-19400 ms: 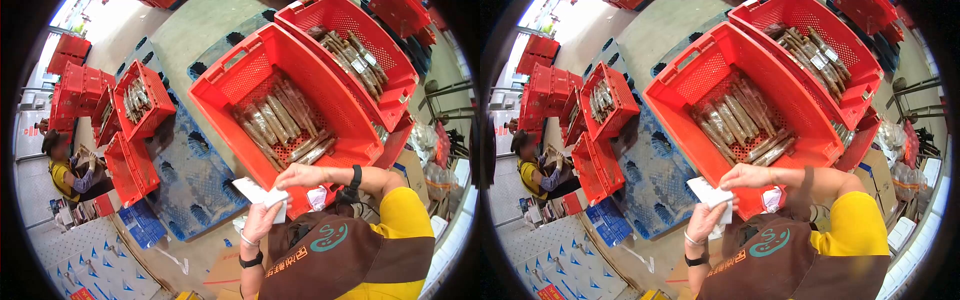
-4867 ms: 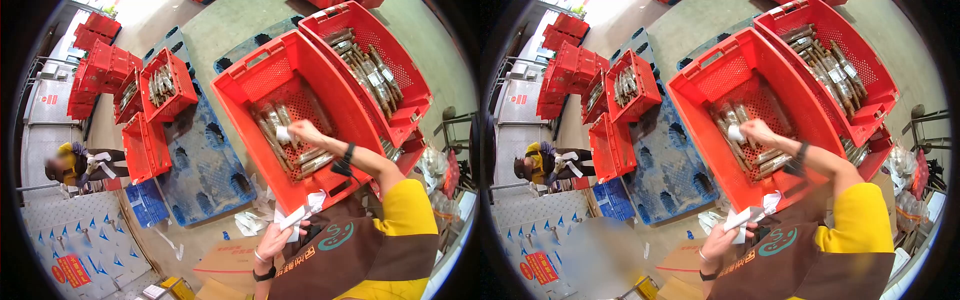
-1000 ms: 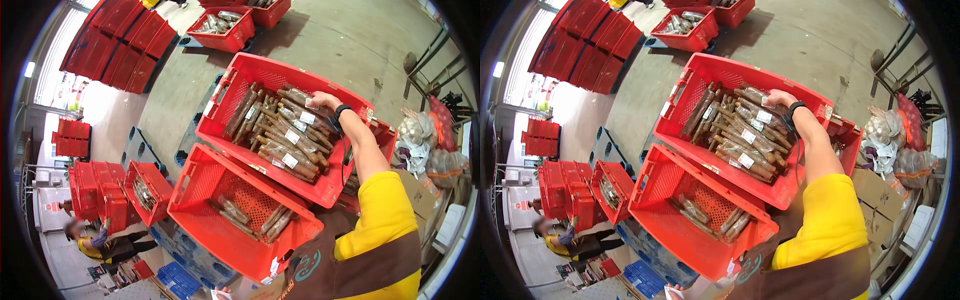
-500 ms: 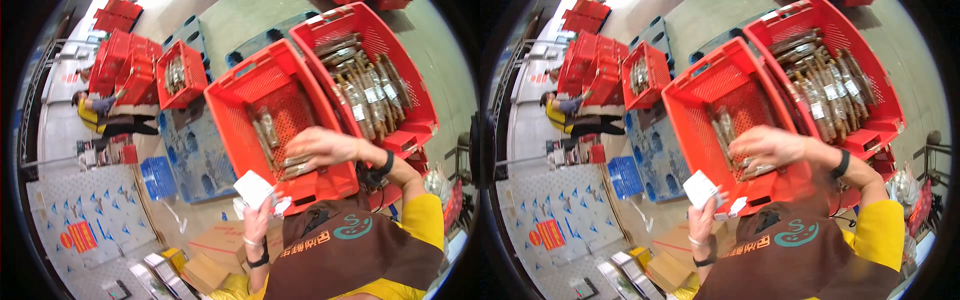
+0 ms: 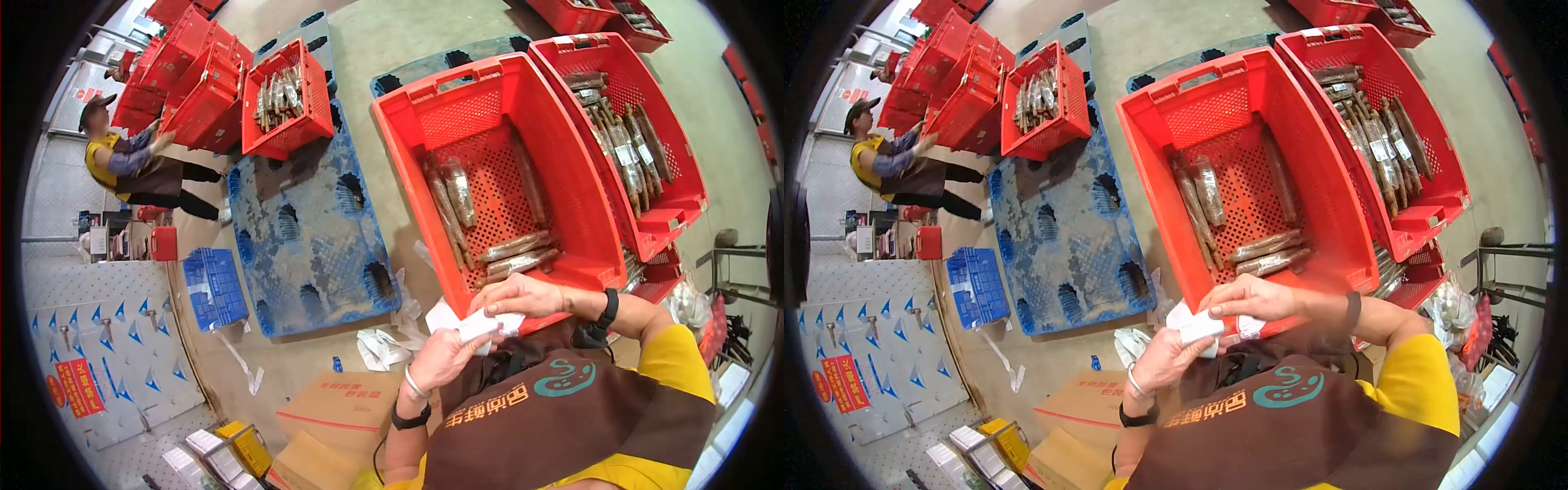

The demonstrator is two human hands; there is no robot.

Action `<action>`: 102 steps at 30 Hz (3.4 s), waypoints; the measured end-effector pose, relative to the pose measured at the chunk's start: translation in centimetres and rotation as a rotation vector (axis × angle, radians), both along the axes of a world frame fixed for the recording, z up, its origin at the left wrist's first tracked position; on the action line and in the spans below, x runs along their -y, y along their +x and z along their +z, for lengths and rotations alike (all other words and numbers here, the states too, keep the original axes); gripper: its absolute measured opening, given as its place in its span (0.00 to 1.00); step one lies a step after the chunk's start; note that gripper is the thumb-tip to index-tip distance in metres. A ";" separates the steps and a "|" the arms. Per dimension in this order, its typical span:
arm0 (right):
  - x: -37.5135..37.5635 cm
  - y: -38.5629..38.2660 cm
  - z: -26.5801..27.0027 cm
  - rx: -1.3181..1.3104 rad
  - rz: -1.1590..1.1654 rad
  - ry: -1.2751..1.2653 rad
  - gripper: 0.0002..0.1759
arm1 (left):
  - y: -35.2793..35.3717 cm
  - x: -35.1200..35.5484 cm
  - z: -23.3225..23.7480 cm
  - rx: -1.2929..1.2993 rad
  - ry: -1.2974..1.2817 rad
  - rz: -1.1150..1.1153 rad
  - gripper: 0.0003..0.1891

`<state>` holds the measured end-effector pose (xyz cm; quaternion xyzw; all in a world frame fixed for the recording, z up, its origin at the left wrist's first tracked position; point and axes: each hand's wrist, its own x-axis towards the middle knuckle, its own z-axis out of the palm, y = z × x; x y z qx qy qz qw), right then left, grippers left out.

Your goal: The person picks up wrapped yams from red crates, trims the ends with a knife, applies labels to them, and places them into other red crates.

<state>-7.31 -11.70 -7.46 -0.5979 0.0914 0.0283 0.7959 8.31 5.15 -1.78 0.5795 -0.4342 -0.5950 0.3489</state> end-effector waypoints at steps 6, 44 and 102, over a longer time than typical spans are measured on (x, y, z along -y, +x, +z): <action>10.9 8.9 -19.8 -0.301 -0.733 -0.376 0.18 | 4.1 -5.7 -2.1 -0.091 0.166 0.010 0.15; 15.0 17.1 -39.6 -1.065 -0.713 -0.262 0.46 | 4.3 -9.2 -6.0 -0.037 0.210 0.970 0.16; 22.5 -13.9 0.2 0.423 -0.481 1.143 0.30 | -9.1 5.2 0.6 0.229 -0.076 1.062 0.21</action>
